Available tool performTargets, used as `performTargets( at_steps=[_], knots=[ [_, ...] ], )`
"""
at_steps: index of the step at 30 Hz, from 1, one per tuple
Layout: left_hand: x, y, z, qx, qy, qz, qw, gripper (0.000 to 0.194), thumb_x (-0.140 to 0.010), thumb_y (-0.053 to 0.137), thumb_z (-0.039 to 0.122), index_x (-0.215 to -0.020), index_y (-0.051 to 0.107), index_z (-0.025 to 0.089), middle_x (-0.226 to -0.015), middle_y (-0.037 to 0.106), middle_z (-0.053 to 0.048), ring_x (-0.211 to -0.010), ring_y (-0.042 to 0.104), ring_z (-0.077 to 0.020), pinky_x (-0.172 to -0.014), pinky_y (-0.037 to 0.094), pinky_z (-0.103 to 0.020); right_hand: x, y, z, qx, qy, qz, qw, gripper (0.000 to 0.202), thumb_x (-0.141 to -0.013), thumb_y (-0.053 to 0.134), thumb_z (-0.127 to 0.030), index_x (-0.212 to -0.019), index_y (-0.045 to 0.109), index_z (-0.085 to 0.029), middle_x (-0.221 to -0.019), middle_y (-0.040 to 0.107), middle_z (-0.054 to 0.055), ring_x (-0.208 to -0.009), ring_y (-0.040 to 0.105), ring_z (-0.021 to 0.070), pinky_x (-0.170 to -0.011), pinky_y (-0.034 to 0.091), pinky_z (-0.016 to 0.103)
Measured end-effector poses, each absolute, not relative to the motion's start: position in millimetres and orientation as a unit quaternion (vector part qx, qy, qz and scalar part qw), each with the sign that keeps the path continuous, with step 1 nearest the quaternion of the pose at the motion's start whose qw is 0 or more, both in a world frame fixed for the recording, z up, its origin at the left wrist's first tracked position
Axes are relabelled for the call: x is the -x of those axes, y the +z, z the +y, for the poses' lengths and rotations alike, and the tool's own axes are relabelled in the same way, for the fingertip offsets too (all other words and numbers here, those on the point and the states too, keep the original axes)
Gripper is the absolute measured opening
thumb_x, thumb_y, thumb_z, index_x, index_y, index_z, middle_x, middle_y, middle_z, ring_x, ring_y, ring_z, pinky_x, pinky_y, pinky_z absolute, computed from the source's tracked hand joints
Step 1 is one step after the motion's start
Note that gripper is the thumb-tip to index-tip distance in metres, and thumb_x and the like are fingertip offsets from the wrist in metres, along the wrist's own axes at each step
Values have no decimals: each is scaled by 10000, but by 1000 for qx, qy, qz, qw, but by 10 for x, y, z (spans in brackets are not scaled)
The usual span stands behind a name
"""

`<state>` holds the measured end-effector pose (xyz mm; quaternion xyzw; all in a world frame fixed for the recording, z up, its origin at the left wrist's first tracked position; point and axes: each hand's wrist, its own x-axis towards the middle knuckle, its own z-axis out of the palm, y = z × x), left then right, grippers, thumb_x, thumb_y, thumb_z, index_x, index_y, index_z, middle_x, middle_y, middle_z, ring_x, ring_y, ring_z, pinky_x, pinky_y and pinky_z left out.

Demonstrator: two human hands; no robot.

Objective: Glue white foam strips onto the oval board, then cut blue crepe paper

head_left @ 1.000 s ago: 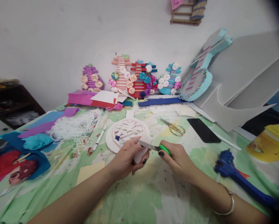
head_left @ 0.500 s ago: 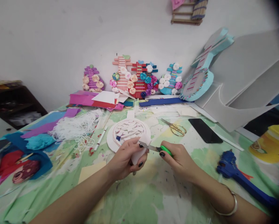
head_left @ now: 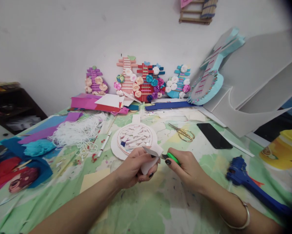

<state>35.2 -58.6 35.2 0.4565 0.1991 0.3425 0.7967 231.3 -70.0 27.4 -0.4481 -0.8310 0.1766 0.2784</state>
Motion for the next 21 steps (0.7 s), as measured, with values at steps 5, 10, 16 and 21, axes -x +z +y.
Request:
performTargets(
  at_steps=[5,10,16,21],
  knots=[
    [-352,344,-621,-465,341,187,795,185,-847,521,287,-764,553,126,-488,468,31,-305,269,-8,-292,193,-113,-2298,301,-735,436,177,-835,285,346,-921,313,-453,-687,312,-198,-594,377,-36,-539,355,101,-541,216,252],
    [-348,329,-636,-464,350,173,795,178,-846,524,280,-766,569,128,-466,455,36,-292,253,-7,-279,188,-108,-2298,306,-738,426,181,-836,296,360,-912,323,-470,-679,309,-196,-588,373,-37,-534,357,98,-535,213,250],
    [-365,289,-637,-432,377,158,804,169,-823,528,234,-732,599,111,-426,458,30,-265,246,-9,-266,179,-108,-2319,273,-709,429,187,-831,300,350,-915,335,-450,-678,308,-195,-589,370,-40,-533,355,93,-535,219,246],
    [-343,300,-653,-419,388,157,806,161,-809,534,222,-721,601,104,-382,432,41,-246,244,-17,-269,184,-116,-2329,247,-680,432,190,-829,299,354,-914,335,-452,-673,308,-194,-583,364,-42,-527,351,92,-533,221,245]
  ],
)
